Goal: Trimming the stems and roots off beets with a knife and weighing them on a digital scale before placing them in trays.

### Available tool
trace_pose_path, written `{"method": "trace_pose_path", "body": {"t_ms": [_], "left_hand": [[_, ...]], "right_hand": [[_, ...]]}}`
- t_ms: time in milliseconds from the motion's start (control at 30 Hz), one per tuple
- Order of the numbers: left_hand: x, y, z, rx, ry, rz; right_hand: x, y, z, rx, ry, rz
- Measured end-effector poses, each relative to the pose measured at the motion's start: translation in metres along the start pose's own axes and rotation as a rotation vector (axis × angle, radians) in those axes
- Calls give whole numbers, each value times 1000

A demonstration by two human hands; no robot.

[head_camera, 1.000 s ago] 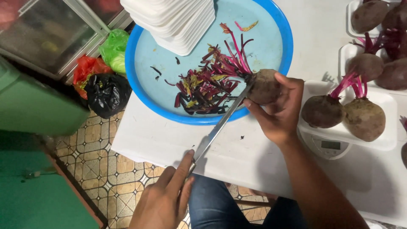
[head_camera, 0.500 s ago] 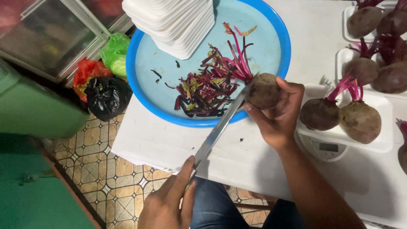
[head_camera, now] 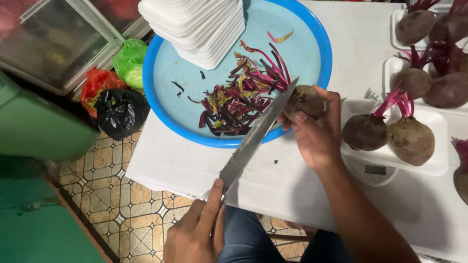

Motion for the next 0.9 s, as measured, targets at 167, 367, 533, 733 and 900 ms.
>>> {"method": "trace_pose_path", "body": {"t_ms": [167, 367, 533, 733, 900], "left_hand": [[7, -24, 1, 211, 36, -362], [-2, -7, -3, -10, -60, 213], [-2, 18, 9, -116, 19, -63], [16, -12, 60, -187, 300, -667], [-4, -11, 143, -612, 61, -859]], "right_hand": [[-9, 5, 1, -12, -63, 66], [0, -3, 2, -8, -43, 30], [0, -1, 1, -22, -50, 43], [2, -13, -5, 30, 5, -46], [7, -13, -3, 59, 147, -230]]}}
Point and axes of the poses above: each hand's wrist, its own z-axis towards the middle knuckle, its own y-axis out of the back of the hand, x = y × z, the point moved 10 cm from there along z, towards the middle knuckle, and after that the axes turned 5 degrees about -z, right-handed, at the moved point
